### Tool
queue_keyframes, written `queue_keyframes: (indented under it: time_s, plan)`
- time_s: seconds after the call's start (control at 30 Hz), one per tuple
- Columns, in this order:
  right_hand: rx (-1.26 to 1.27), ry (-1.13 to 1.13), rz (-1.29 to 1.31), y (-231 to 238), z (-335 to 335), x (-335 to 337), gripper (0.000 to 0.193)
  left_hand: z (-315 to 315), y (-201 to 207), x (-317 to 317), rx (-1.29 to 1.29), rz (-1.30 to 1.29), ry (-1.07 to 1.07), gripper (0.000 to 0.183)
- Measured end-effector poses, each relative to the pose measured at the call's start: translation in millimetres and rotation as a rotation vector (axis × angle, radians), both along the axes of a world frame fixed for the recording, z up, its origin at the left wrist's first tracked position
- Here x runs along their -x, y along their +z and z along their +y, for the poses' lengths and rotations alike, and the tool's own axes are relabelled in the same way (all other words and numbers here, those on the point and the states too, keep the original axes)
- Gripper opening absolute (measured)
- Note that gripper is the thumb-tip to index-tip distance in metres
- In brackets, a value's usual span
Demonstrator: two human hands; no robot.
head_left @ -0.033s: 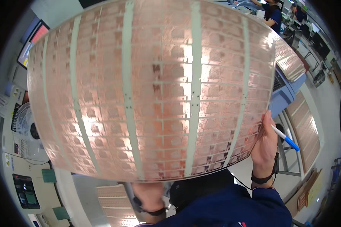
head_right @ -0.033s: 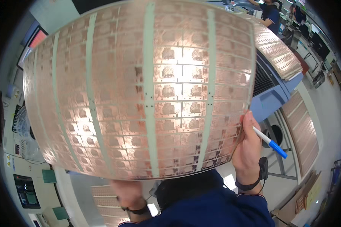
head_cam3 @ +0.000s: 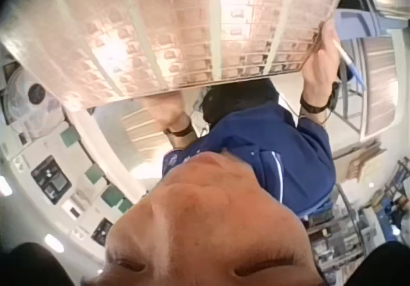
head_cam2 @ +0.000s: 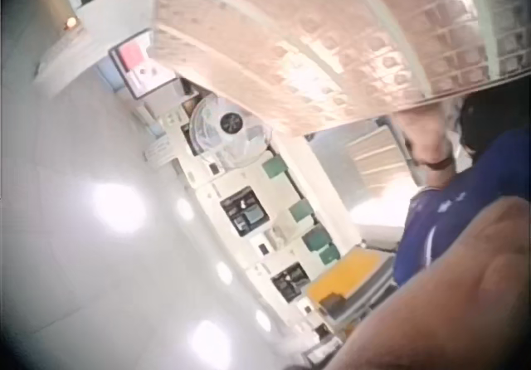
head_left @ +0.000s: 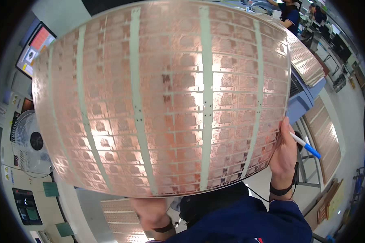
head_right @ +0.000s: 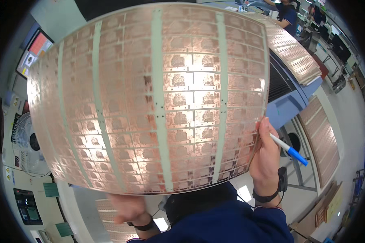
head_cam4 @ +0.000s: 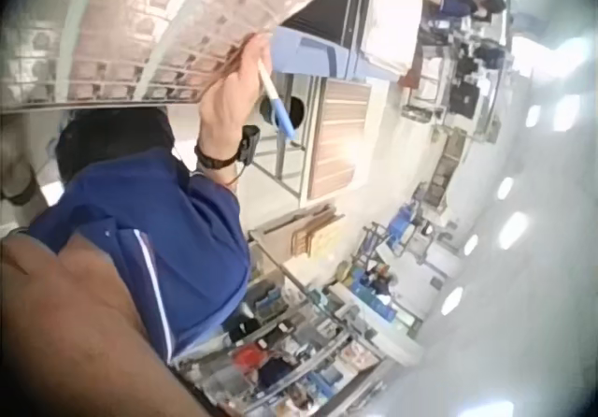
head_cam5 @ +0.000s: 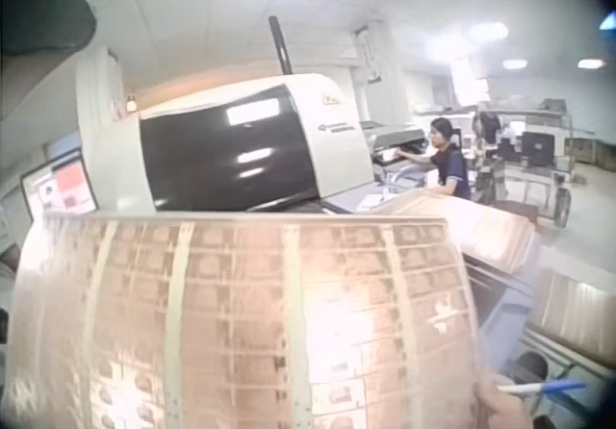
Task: Inspecting large copper circuit board sheets and using a pen to mark defects or areas on a light table.
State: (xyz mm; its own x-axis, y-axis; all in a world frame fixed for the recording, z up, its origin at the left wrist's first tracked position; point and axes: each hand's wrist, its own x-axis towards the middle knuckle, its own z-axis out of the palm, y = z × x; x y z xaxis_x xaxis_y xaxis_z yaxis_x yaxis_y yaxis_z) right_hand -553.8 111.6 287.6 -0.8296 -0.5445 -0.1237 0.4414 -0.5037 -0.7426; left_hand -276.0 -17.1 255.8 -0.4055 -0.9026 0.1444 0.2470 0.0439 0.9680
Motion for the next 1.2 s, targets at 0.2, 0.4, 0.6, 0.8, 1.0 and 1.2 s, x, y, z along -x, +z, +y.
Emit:
queue_keyframes:
  time_s: [0.2, 0.4, 0.6, 0.8, 1.0, 1.2]
  plan:
    - [-0.106, 0.101, 0.055, -5.9, 16.6, 10.9, 0.034, 1.8, -35.9, -59.3, -0.251, 0.614, 0.081, 0.070]
    - [0.024, 0.231, 0.046, -9.2, 23.5, 17.8, 0.034, 19.9, -24.1, -39.9, -0.210, 0.719, 0.007, 0.086]
    - [-0.063, 0.238, 0.061, 7.1, 19.1, 14.3, 0.038, 29.8, -44.4, -58.0, -0.138, 0.740, -0.067, 0.089]
    - [-0.114, 0.276, 0.154, 3.8, 25.8, 15.2, 0.043, 28.0, -81.4, -153.6, -0.188, 0.798, 0.038, 0.078]
    - [-0.066, 0.276, 0.216, 1.7, 30.7, 15.7, 0.043, 52.7, -112.9, -226.7, -0.030, 0.222, 0.971, 0.063]
    - [-0.008, 0.205, 0.227, 6.0, 23.5, 3.4, 0.042, 73.7, -108.5, -226.1, -0.040, 0.117, 1.057, 0.065]
